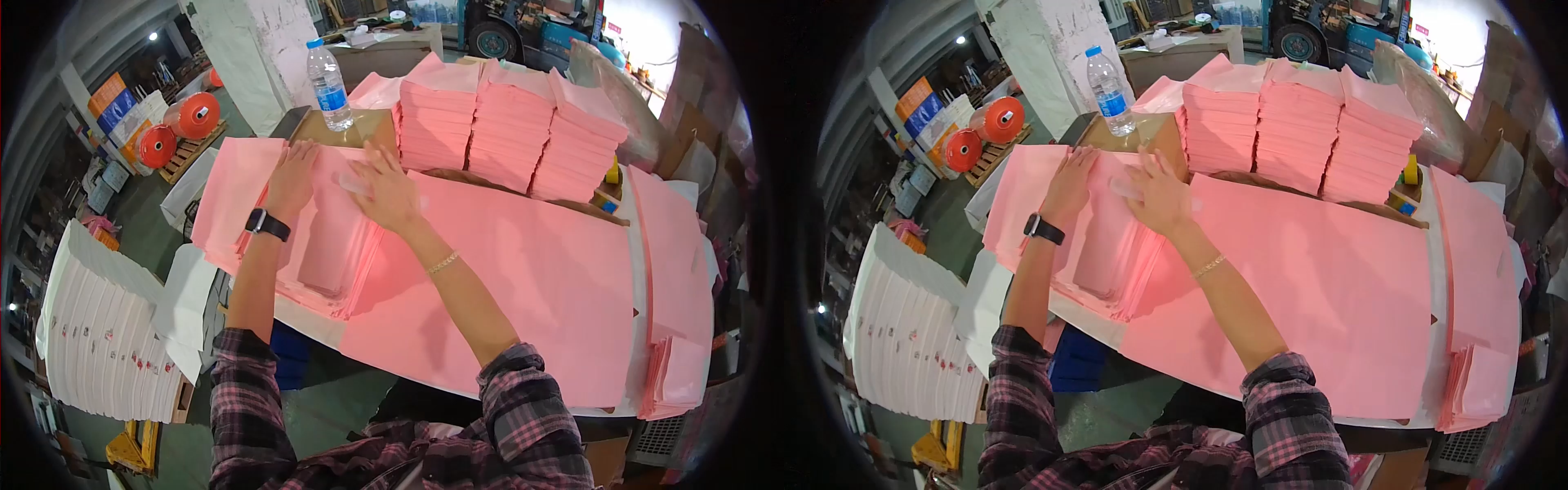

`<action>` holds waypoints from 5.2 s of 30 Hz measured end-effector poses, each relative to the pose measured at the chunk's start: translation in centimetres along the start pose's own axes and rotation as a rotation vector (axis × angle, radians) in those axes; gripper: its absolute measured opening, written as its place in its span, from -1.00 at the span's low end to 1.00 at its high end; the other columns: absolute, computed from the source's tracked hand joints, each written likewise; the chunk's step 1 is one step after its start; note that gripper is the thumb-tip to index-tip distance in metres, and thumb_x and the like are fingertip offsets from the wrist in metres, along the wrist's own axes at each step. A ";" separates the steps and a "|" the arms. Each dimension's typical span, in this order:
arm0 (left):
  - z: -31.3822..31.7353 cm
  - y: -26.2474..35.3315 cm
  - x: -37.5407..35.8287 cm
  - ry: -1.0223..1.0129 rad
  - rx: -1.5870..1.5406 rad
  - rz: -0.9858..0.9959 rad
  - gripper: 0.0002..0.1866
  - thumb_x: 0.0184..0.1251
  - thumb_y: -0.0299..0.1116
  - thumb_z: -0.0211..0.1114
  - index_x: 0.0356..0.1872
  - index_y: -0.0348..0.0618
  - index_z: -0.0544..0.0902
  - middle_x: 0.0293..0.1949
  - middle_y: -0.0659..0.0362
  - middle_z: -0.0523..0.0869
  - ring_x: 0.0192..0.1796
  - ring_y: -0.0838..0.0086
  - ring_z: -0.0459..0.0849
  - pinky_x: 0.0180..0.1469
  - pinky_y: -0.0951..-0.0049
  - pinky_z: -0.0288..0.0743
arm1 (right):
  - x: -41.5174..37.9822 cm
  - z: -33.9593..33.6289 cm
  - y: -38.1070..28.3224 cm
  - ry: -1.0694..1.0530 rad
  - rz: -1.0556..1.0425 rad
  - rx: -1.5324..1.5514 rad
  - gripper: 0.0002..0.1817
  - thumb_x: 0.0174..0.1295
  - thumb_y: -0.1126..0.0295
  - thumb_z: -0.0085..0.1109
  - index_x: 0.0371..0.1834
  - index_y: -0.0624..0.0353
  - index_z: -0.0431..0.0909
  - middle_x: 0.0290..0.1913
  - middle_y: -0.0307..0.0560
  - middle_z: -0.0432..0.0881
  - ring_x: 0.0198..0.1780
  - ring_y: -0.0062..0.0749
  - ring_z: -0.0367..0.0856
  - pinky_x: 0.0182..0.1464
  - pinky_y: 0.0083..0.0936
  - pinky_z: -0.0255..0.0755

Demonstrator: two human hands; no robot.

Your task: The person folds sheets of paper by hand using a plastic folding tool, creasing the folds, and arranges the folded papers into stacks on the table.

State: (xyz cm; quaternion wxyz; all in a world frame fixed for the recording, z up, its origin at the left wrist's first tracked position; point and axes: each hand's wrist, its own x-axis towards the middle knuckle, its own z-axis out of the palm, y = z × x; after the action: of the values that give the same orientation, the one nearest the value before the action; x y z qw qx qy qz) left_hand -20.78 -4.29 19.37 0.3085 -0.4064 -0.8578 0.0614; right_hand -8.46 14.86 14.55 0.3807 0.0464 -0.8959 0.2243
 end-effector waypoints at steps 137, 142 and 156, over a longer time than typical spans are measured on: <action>-25.7 27.3 -13.1 1.080 -1.745 0.695 -0.76 0.45 -0.02 0.10 -0.02 0.19 0.52 -0.47 0.46 0.55 -0.48 0.62 0.33 -0.32 0.42 0.22 | -39.7 -27.3 -7.0 0.643 1.068 0.324 -0.58 0.57 0.13 -0.27 -0.04 0.23 0.54 -0.03 -0.10 0.67 -0.36 -0.70 0.58 -0.57 -0.81 0.02; -24.1 26.6 -14.5 1.052 -1.705 0.761 -0.67 0.38 -0.01 0.21 0.06 0.17 0.48 -0.45 0.45 0.58 -0.48 0.62 0.37 -0.23 0.31 0.31 | -38.2 -25.9 -6.9 0.628 1.141 0.406 -0.56 0.57 0.10 -0.27 0.02 0.21 0.54 0.00 -0.09 0.68 -0.26 -0.66 0.62 -0.59 -0.84 0.02; 2.0 14.1 -22.6 0.932 -0.932 -1.109 -0.54 0.51 -0.38 -0.09 0.36 -0.32 0.29 0.35 0.02 0.37 0.41 0.28 0.28 0.48 0.31 0.04 | -15.8 -5.9 -7.2 -0.279 0.836 1.224 -0.30 0.52 -0.08 -0.20 0.56 0.11 0.03 0.47 0.01 0.24 0.42 -0.20 0.32 0.22 -0.34 0.37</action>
State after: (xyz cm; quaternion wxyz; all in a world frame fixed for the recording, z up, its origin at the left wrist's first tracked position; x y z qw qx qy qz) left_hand -1.81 -11.32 1.94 0.4163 0.0023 -0.6559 -0.6297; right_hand 8.43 9.60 9.72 0.0529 -0.0661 -0.5942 0.7999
